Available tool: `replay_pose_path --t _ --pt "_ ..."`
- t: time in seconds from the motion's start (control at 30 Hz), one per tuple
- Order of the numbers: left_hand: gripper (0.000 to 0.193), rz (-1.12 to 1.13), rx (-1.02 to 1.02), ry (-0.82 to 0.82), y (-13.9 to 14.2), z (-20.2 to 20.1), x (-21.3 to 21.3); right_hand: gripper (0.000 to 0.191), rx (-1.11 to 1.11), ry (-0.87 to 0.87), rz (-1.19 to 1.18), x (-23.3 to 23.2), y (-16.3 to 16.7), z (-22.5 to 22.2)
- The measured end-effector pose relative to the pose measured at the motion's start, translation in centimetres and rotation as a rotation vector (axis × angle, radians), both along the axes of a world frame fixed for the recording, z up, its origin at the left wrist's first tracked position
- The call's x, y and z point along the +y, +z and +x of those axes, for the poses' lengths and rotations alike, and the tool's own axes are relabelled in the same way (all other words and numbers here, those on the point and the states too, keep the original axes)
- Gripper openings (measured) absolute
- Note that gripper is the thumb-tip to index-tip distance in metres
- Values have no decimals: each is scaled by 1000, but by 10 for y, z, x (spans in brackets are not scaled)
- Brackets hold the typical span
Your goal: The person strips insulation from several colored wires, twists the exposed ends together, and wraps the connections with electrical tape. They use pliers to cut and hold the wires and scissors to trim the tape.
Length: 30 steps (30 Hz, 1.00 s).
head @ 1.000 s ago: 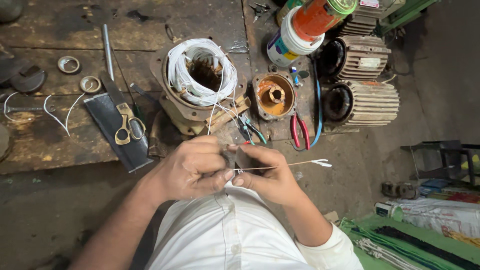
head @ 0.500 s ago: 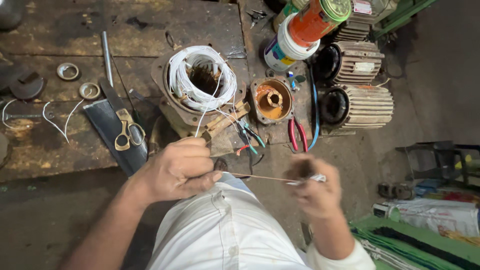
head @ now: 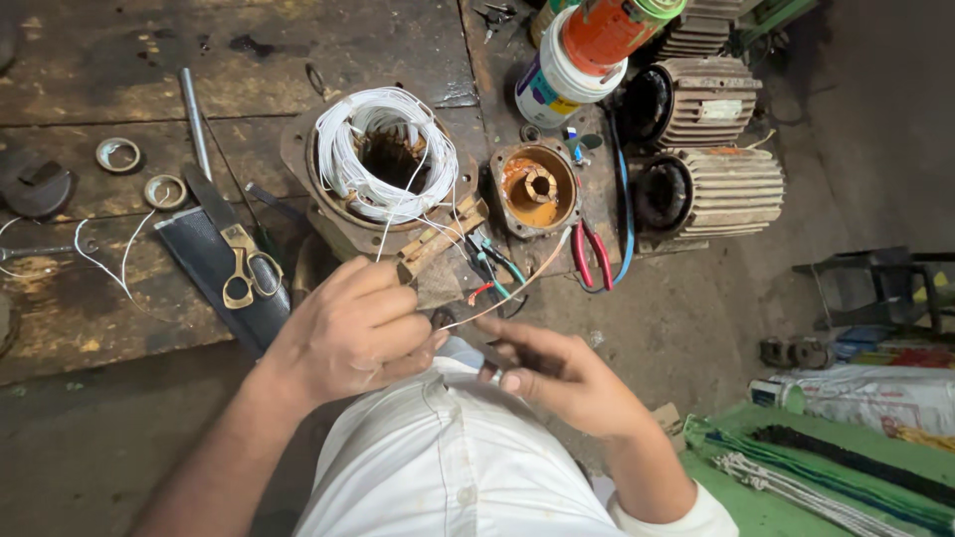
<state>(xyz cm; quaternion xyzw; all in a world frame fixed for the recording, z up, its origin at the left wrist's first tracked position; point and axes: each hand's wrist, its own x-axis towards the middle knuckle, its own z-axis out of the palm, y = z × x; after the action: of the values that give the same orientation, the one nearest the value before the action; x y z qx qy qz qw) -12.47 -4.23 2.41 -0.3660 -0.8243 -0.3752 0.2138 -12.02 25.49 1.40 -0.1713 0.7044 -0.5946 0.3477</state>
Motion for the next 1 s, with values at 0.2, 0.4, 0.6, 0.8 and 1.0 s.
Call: replay_pose_path --t 0.2,0.4,0.6,0.8,1.0 --pt "13 -181 284 140 3 2 0 58 -652 -314 -414 -38 9 4" --pt "11 -385 397 202 -3 1 3 38 -782 -412 -415 -52 7 2" --pt "12 -402 415 176 -9 1 5 37 -744 -497 -371 -54 7 8" --pt "23 -283 360 113 -9 4 0 43 -598 -667 -254 -9 9 8" --pt "23 -138 233 70 -7 5 -5 33 48 -721 -493 61 33 -21"
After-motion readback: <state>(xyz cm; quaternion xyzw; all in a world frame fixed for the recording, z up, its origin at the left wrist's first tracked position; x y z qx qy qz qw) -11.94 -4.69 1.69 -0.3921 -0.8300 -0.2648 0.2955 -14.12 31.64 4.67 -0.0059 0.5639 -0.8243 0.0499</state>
